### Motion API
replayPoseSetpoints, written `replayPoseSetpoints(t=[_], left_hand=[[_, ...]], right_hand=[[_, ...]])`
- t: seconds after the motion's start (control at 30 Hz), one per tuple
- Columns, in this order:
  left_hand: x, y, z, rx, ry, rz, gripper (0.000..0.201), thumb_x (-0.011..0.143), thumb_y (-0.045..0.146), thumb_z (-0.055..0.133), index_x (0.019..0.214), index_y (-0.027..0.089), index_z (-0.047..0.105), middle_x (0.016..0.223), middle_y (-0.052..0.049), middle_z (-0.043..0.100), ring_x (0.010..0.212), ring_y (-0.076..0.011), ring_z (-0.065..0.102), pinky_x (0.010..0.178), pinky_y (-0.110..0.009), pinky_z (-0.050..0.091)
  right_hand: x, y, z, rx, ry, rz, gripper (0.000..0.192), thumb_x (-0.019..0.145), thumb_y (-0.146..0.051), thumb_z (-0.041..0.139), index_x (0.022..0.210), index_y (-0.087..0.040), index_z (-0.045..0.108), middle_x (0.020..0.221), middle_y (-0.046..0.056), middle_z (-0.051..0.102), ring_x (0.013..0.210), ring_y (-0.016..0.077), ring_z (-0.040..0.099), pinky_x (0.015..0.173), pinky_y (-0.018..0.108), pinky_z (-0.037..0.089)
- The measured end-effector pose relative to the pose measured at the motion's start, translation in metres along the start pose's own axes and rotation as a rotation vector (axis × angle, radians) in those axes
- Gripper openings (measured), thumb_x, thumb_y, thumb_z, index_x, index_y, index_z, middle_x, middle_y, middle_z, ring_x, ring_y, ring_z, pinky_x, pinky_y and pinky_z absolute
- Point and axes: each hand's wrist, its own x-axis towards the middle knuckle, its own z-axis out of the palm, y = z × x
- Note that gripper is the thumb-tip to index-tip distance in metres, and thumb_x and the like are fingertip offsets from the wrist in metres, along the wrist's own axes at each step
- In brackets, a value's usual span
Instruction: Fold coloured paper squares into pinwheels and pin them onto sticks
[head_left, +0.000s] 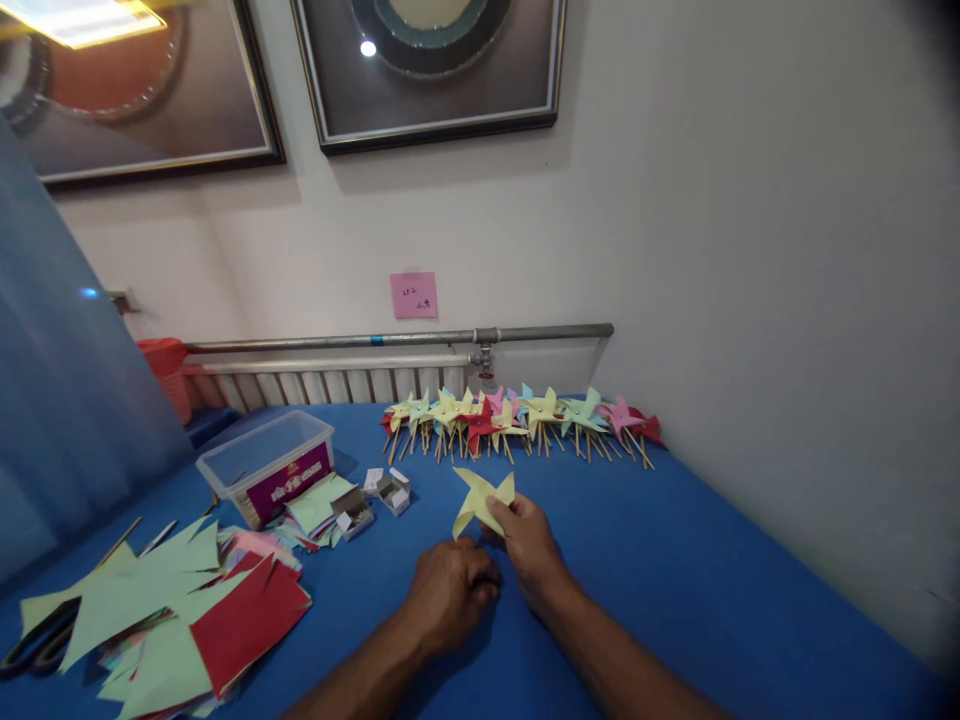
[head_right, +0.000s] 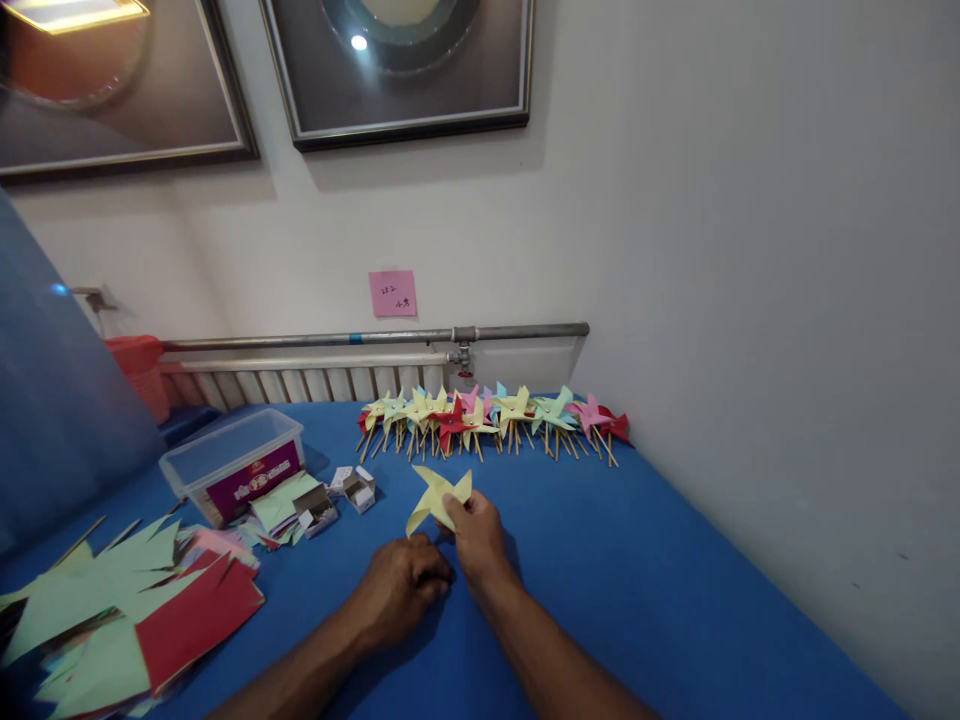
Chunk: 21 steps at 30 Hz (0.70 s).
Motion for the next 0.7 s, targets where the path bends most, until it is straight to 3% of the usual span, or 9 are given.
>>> replayPoseSetpoints(t=[0.13,0.53,0.6,0.7], left_hand=[[0.000,0.001,0.003,0.082,-0.029,0.048,0.028,0.077,0.007,0.055,0.078,0.024,0.076,0.083,-0.004,0.073,0.082,-0.0192,0.067,0.076,-0.028,0.046],[-0.002,0.008,-0.003,0.466,-0.169,0.073,0.027,0.096,0.015,0.045,0.081,0.018,0.068,0.086,-0.010,0.070,0.073,-0.0196,0.063,0.067,-0.029,0.043],[-0.004,0.010,-0.003,0.417,-0.187,0.137,0.024,0.094,0.013,0.047,0.080,0.018,0.066,0.085,-0.010,0.070,0.075,-0.0198,0.063,0.068,-0.029,0.044],[-0.009,0.017,-0.009,0.103,-0.172,0.218,0.017,0.088,0.011,0.053,0.082,0.020,0.065,0.086,-0.005,0.070,0.081,-0.0174,0.063,0.074,-0.027,0.046]], right_hand=[[-0.001,-0.001,0.000,-0.022,-0.014,-0.003,0.026,0.067,-0.041,0.079,0.080,-0.019,0.075,0.075,0.004,0.077,0.064,0.0203,0.068,0.060,0.030,0.055],[0.001,-0.001,-0.001,-0.044,-0.027,-0.008,0.029,0.066,-0.042,0.078,0.083,-0.019,0.074,0.081,0.006,0.078,0.069,0.0222,0.070,0.064,0.030,0.057],[0.001,-0.001,-0.001,-0.035,-0.028,-0.007,0.030,0.066,-0.043,0.078,0.084,-0.019,0.073,0.081,0.006,0.078,0.070,0.0223,0.070,0.064,0.030,0.057],[0.001,-0.002,-0.003,-0.045,-0.039,-0.023,0.031,0.067,-0.044,0.078,0.086,-0.019,0.073,0.081,0.006,0.078,0.072,0.0225,0.070,0.065,0.030,0.056]])
